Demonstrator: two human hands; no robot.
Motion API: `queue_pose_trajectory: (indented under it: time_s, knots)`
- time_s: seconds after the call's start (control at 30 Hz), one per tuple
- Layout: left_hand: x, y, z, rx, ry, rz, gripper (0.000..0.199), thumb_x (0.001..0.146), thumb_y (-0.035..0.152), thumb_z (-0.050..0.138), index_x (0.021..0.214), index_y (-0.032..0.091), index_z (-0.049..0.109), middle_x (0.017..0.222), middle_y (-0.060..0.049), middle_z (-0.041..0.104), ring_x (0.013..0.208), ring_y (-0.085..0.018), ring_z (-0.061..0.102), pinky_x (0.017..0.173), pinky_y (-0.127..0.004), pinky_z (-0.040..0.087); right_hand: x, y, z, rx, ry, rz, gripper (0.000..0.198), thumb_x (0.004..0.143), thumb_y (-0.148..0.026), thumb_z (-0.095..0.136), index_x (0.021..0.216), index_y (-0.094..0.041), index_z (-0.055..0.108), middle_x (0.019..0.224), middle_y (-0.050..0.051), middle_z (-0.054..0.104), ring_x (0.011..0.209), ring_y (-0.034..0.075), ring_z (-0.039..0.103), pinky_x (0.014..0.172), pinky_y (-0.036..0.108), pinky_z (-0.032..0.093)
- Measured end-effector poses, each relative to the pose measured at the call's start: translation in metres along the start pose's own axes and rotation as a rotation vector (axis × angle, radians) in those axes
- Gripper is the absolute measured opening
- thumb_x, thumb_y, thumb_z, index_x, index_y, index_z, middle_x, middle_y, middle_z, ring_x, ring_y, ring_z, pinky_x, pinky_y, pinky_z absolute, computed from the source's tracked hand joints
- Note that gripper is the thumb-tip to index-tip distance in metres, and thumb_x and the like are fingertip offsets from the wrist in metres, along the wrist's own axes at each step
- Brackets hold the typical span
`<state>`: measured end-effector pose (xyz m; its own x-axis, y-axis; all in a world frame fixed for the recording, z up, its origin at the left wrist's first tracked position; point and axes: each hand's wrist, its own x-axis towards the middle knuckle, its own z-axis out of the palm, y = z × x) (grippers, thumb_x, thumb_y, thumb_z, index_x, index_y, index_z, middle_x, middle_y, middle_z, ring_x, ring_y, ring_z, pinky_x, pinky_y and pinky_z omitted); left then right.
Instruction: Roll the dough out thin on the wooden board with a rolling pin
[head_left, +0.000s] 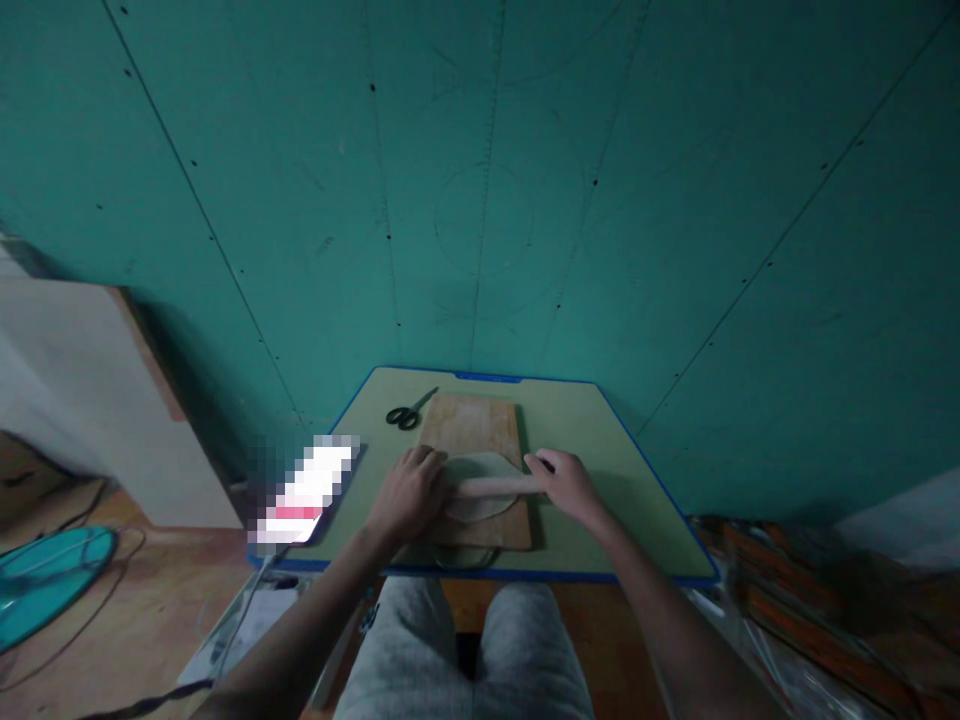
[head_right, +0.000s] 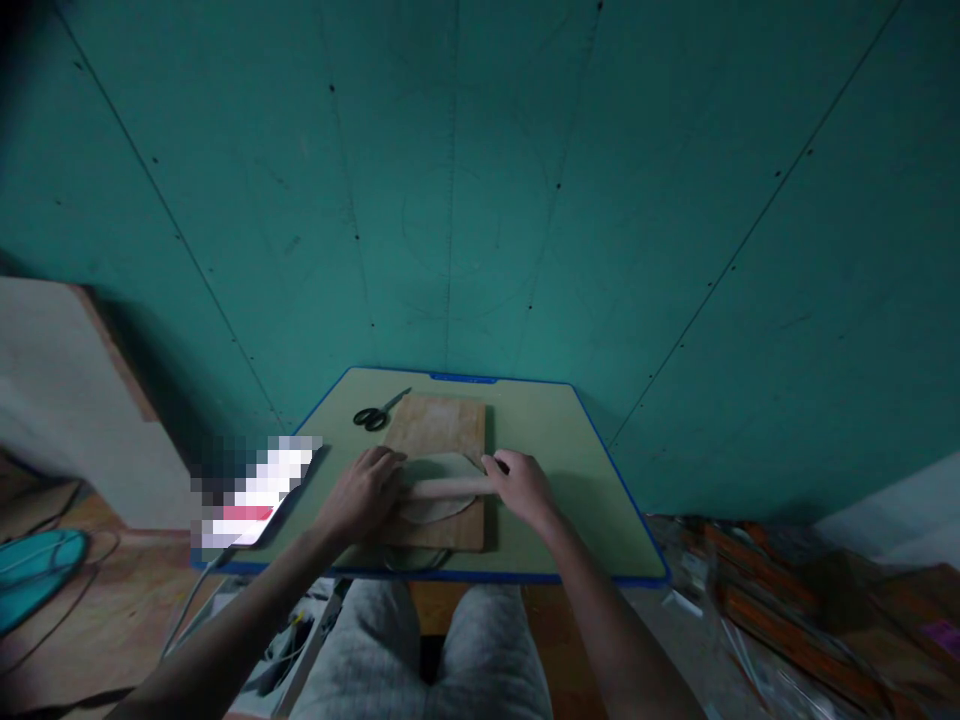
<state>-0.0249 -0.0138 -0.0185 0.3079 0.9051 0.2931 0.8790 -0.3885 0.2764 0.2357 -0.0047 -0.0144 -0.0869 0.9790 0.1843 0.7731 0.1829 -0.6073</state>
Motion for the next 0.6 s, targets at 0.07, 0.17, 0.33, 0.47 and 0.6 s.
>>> queue_pose_trajectory:
  time_s: [0.07,0.17,0.33,0.47,0.6]
  knots:
    - [0.002,0.008,0.0,0.011,-0.047,-0.052,0.028,0.095,0.017,0.039,0.11,0.017,0.063,0.108,-0.01,0.064,0.102,-0.022,0.06,0.091,-0.034,0.047,0.004,-0.001,0.005,-0.097,-0.004,0.053,0.033,0.092,-0.037,0.045,0.064,-0.02,0.053,0.062,-0.001,0.058,0.059,0.012,0.048,0.056,0.024,0.026]
    - [0.007,0.019,-0.006,0.071,-0.113,-0.101,0.023,0.094,0.019,0.041,0.102,0.016,0.063,0.103,-0.01,0.065,0.099,-0.023,0.06,0.086,-0.033,0.047,0.007,-0.004,0.009,-0.278,-0.054,0.197,0.019,0.092,-0.027,0.045,0.084,-0.021,0.06,0.076,0.001,0.066,0.065,0.014,0.054,0.057,0.025,0.025]
    - [0.02,0.024,-0.012,0.12,-0.148,-0.208,0.021,0.095,0.025,0.041,0.096,0.018,0.06,0.101,-0.009,0.067,0.096,-0.023,0.064,0.077,-0.03,0.047,0.012,-0.007,0.01,-0.444,-0.131,0.263,0.024,0.094,-0.022,0.038,0.105,-0.022,0.059,0.096,0.006,0.071,0.08,0.018,0.063,0.061,0.027,0.028]
    - [0.024,0.023,-0.009,0.156,-0.196,-0.287,0.024,0.096,0.032,0.039,0.1,0.017,0.058,0.098,-0.01,0.068,0.088,-0.023,0.067,0.07,-0.03,0.046,0.025,-0.009,0.008,-0.499,-0.236,0.285,0.03,0.096,-0.026,0.033,0.106,-0.021,0.061,0.105,0.009,0.071,0.09,0.021,0.065,0.064,0.028,0.034]
    - [0.013,0.029,-0.008,0.202,-0.217,-0.258,0.026,0.097,0.032,0.037,0.102,0.017,0.057,0.095,-0.01,0.067,0.087,-0.024,0.067,0.068,-0.031,0.046,0.033,-0.009,0.006,-0.539,-0.317,0.243,0.034,0.097,-0.026,0.033,0.106,-0.02,0.065,0.112,0.011,0.07,0.099,0.021,0.065,0.073,0.028,0.04]
